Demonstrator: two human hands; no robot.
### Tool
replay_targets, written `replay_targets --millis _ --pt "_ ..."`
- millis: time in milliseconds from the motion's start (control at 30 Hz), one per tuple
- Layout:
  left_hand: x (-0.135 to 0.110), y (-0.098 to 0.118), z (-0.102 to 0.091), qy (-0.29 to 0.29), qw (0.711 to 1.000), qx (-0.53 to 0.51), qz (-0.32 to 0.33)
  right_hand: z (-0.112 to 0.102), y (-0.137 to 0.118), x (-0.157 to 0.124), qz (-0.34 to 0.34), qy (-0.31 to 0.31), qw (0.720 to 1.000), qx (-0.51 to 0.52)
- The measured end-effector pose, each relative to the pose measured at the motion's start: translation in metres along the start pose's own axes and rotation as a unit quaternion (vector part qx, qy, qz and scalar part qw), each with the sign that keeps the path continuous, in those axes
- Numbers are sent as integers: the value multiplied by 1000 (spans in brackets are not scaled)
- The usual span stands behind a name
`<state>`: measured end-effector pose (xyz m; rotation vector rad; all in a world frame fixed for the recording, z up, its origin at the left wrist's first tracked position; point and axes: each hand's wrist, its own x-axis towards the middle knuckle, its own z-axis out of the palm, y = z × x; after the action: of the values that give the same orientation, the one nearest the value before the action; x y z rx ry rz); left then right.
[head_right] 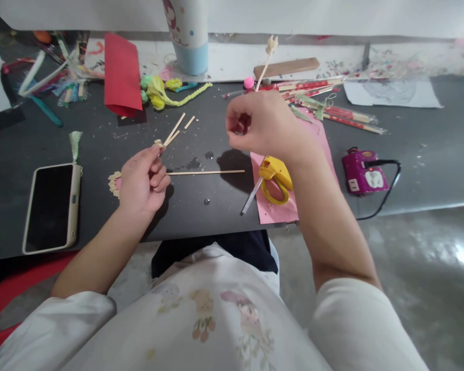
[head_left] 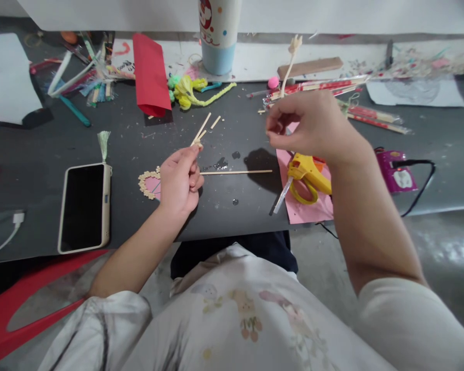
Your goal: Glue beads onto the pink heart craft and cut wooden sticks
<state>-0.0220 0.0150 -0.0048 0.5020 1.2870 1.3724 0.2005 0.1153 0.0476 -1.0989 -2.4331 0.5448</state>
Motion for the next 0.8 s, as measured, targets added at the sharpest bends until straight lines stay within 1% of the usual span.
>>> replay_targets --millis 33,100,133,167,300,433,567,800 --pt "0 0 0 0 1000 3 -2 1 -2 -7 0 10 1000 17" --pt "-1 0 1 -18 1000 12 -21 6 -9 -21 33 21 998 46" --pt "-1 -1 2 -35 998 18 -38 10 -13 -27 37 33 996 74" --pt "-2 -1 3 -57 996 25 -57 14 -17 -33 42 31 993 107" --pt "-6 -4 6 -140 982 43 -115 32 -30 -48 29 43 977 205" --pt "-10 -6 6 -190 973 39 -128 50 -37 -53 24 68 959 275" --pt "-13 -5 5 -213 970 26 -117 65 -39 -56 8 104 935 339" --pt "-16 -3 6 -216 971 16 -100 79 -45 -58 33 153 909 386"
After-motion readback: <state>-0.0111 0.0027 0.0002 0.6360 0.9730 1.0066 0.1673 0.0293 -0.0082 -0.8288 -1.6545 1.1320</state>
